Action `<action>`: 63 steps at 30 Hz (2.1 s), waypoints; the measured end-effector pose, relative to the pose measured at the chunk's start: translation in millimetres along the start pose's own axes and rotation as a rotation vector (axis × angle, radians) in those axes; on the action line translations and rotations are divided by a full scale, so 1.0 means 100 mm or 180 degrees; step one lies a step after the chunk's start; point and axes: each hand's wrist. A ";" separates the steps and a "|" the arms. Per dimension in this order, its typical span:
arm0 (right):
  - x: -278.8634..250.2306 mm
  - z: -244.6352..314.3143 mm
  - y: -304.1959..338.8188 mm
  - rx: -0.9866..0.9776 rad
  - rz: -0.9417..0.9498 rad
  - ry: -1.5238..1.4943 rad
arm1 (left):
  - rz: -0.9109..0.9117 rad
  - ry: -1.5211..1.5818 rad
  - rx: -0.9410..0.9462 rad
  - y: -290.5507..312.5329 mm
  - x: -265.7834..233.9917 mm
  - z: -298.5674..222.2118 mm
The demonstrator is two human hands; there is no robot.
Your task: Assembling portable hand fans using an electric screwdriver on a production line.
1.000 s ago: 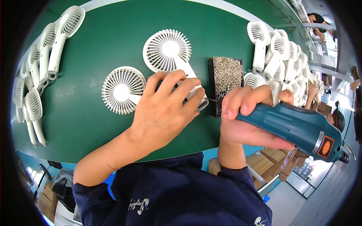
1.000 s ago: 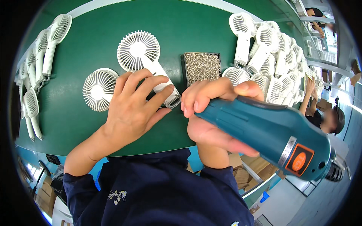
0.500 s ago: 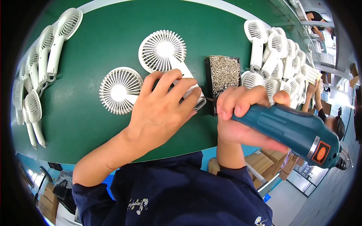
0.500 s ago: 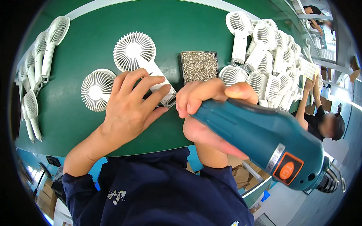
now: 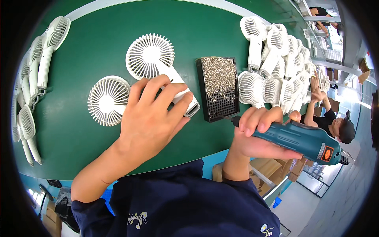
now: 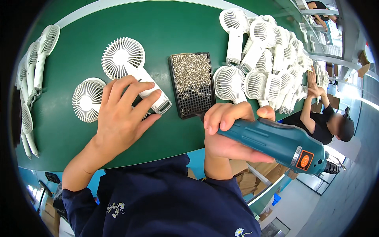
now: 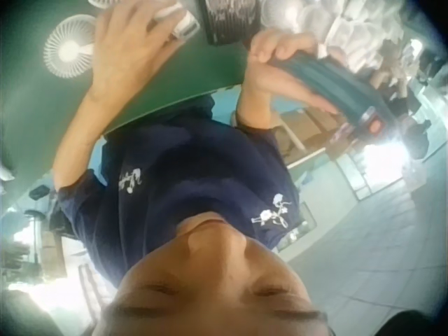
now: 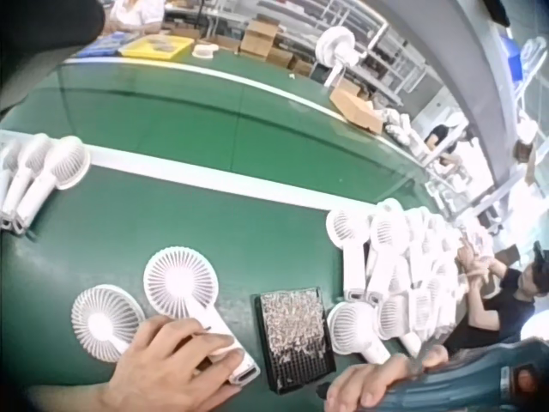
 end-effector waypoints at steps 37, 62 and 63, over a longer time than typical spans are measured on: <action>0.54 0.08 -0.03 0.0371 0.0179 -0.0488 | -0.0208 0.1600 0.0244 0.13 0.08 -0.05; 0.50 -0.26 0.03 0.0470 0.0779 -0.0622 | 0.0265 0.0102 -0.0046 0.07 -0.17 0.09; 0.50 -0.27 0.04 0.0474 0.0830 -0.0593 | 0.0276 0.0082 -0.0048 0.06 -0.17 0.10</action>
Point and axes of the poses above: each hand's wrist, its own y-axis away from the middle knuckle, its own x-axis out of the palm, z = x × y
